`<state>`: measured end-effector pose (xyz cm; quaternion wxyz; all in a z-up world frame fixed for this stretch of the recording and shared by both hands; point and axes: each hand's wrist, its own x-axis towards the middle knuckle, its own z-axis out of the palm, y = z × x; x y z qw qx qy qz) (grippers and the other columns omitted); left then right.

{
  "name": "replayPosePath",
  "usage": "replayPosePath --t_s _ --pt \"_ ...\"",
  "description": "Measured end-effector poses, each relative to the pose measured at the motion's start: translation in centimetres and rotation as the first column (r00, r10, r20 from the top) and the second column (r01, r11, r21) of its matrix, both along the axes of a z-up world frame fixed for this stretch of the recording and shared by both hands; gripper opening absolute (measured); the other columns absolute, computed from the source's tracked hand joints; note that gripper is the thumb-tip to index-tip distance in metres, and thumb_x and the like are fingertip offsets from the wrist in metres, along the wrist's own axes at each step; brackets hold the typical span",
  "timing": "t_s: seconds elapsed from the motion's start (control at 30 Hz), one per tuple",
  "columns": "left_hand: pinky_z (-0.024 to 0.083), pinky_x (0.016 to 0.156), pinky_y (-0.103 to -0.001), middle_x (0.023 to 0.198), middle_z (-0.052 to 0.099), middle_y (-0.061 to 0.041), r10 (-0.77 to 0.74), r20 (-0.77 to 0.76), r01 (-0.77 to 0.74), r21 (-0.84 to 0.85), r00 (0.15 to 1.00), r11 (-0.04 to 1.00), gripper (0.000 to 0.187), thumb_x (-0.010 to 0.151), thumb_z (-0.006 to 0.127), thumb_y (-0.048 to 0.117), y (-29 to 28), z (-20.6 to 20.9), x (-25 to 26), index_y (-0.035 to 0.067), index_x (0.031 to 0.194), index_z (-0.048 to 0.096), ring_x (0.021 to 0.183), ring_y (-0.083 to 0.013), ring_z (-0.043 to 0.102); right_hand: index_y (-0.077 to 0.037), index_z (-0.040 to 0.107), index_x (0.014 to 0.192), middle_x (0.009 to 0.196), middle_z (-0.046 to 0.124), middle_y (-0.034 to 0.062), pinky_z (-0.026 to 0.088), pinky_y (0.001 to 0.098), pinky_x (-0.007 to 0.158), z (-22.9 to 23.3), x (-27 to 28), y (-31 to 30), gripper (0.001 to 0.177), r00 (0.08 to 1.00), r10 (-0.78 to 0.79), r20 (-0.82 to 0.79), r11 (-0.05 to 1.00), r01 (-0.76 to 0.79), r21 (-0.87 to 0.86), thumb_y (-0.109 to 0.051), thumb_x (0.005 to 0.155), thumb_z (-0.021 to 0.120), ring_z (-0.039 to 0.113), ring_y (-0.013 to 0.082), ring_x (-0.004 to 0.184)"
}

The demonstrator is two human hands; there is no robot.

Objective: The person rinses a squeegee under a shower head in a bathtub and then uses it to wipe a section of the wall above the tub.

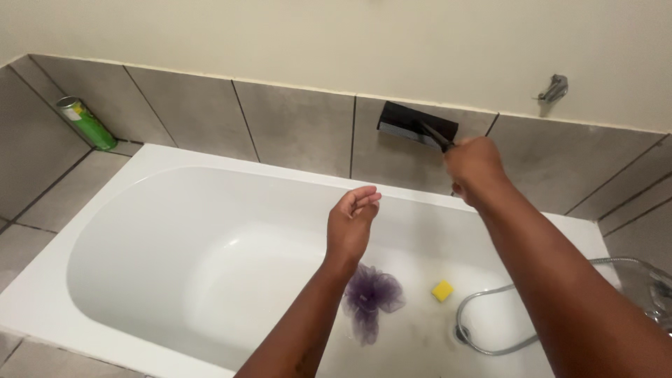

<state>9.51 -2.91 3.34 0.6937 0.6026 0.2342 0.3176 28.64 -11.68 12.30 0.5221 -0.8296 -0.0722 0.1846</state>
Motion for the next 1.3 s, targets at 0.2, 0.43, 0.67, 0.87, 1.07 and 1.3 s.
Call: replayPosePath --t_s 0.2,0.43,0.67,0.87,1.07,1.3 --pt "0.05 0.1 -0.027 0.121 0.073 -0.009 -0.024 -0.02 0.023 -0.058 1.0 0.998 0.035 0.095 0.059 0.01 -0.1 -0.7 -1.4 0.001 0.128 0.063 0.112 -0.0143 0.067 -0.007 0.066 0.104 0.068 0.053 0.0086 0.033 0.038 0.044 0.9 -3.2 -0.2 0.015 0.998 -0.019 0.062 0.994 0.026 -0.111 -0.005 0.098 0.053 0.045 0.0193 0.051" --pt "0.051 0.092 -0.028 0.12 0.074 -0.006 -0.042 -0.158 0.02 -0.137 0.987 0.99 0.037 0.094 0.058 0.013 -0.2 -1.9 -4.1 0.004 0.129 0.064 0.105 -0.0123 0.066 -0.002 0.067 0.098 0.065 0.054 0.0106 0.029 0.0375 0.041 2.0 -1.6 -0.3 0.017 0.999 -0.007 0.037 0.969 0.016 -0.247 -0.014 0.102 0.055 0.048 0.0198 0.049" --pt "0.051 0.086 -0.028 0.117 0.075 -0.007 -0.021 -0.18 -0.007 -0.151 0.983 0.988 0.036 0.093 0.058 0.011 -0.1 -3.4 -4.4 0.004 0.127 0.066 0.098 -0.0129 0.064 0.002 0.062 0.082 0.066 0.042 0.0086 0.022 0.038 0.043 -2.2 3.1 0.1 0.017 0.999 0.014 -0.047 0.974 -0.025 -0.225 0.002 0.097 0.054 0.031 0.0168 0.052" --pt "0.052 0.091 -0.026 0.118 0.073 -0.008 0.0 -0.104 -0.017 -0.159 0.995 0.987 0.034 0.095 0.058 0.01 -0.6 -4.7 -5.3 0.002 0.128 0.063 0.103 -0.0128 0.066 0.005 0.057 0.076 0.066 0.045 0.0102 0.022 0.0375 0.045 -10.6 6.4 2.0 0.017 0.984 -0.018 -0.179 0.979 -0.019 -0.203 0.008 0.093 0.059 0.031 0.0164 0.053" --pt "0.052 0.094 -0.025 0.119 0.073 -0.008 0.046 -0.201 -0.089 -0.21 0.978 0.974 0.035 0.095 0.058 0.012 -0.1 -4.1 -5.5 0.002 0.128 0.064 0.104 -0.0118 0.066 0.004 0.054 0.078 0.069 0.045 0.0102 0.021 0.0357 0.045 -12.9 7.3 3.3 0.018 0.973 0.011 -0.229 0.99 -0.043 -0.131 0.018 0.088 0.059 0.033 0.0151 0.054" --pt "0.05 0.095 -0.027 0.122 0.073 -0.009 0.025 -0.199 -0.066 -0.202 0.98 0.977 0.036 0.096 0.058 0.012 0.4 -3.7 -5.0 0.002 0.13 0.062 0.104 -0.0138 0.065 0.006 0.058 0.08 0.07 0.05 0.0114 0.025 0.0315 0.044 -14.8 7.3 3.9 0.015 0.961 -0.004 -0.277 0.989 -0.037 -0.143 0.007 0.093 0.065 0.039 0.0132 0.054"
